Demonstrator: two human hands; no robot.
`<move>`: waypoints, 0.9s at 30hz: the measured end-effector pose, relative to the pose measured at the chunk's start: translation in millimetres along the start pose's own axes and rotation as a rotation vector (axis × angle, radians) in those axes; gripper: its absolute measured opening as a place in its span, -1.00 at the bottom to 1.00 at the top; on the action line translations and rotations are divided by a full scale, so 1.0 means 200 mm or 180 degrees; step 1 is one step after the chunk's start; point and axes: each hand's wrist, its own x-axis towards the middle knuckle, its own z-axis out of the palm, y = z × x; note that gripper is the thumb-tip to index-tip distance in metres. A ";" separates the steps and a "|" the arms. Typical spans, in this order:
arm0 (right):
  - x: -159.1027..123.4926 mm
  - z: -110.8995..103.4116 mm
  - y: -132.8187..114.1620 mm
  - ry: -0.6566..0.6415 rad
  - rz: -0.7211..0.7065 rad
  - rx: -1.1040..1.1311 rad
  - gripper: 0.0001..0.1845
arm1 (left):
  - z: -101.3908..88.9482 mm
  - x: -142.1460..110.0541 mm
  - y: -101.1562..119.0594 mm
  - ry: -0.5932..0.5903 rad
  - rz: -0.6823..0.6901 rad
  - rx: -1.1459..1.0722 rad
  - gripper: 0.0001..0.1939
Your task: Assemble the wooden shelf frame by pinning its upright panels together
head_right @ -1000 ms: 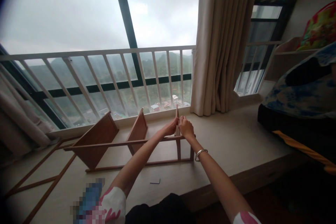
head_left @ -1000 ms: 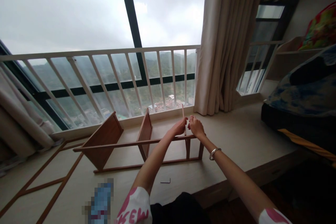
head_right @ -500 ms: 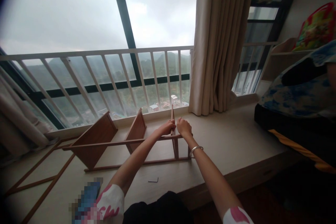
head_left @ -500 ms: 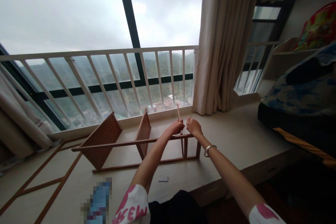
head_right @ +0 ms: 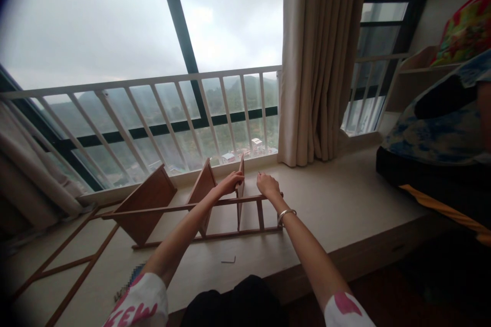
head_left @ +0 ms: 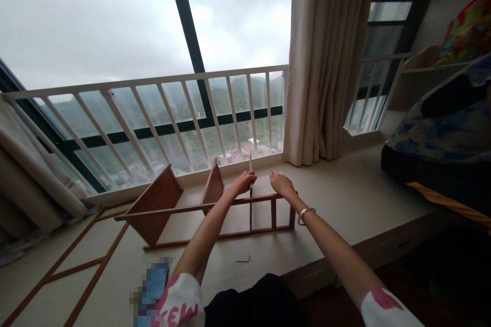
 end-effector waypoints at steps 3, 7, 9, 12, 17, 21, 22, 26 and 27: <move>0.00 0.00 0.00 -0.0001 -0.0045 -0.0013 -0.38 | -0.01 -0.03 0.02 -0.0113 0.0144 0.0004 -0.83; -0.01 0.00 -0.01 0.0001 -0.0079 -0.0036 -0.37 | 0.00 -0.07 0.03 -0.0036 0.0001 0.0021 -0.85; -0.01 0.00 -0.01 0.0004 -0.0097 -0.0045 -0.37 | 0.01 -0.08 0.03 0.0040 -0.0090 0.0014 -0.84; -0.02 0.00 -0.01 -0.0004 -0.0104 -0.0061 -0.37 | 0.00 -0.10 0.01 0.0023 -0.0188 -0.0177 -0.81; -0.03 -0.01 -0.03 -0.0021 -0.0093 -0.0082 -0.37 | 0.00 -0.12 0.01 -0.0053 -0.0152 -0.0705 -0.75; -0.04 -0.01 -0.03 -0.0018 -0.0117 -0.0089 -0.38 | 0.01 -0.14 0.03 0.0053 -0.0222 -0.1145 -0.70; -0.04 -0.01 -0.03 -0.0017 -0.0123 -0.0092 -0.38 | 0.02 -0.15 0.04 0.0095 -0.0265 -0.1209 -0.71; -0.05 -0.01 -0.04 -0.0024 -0.0127 -0.0113 -0.39 | 0.04 -0.17 0.06 0.0295 -0.0457 -0.1249 -0.79; -0.05 -0.01 -0.04 -0.0028 -0.0128 -0.0119 -0.39 | 0.04 -0.17 0.06 0.0347 -0.0481 -0.1256 -0.81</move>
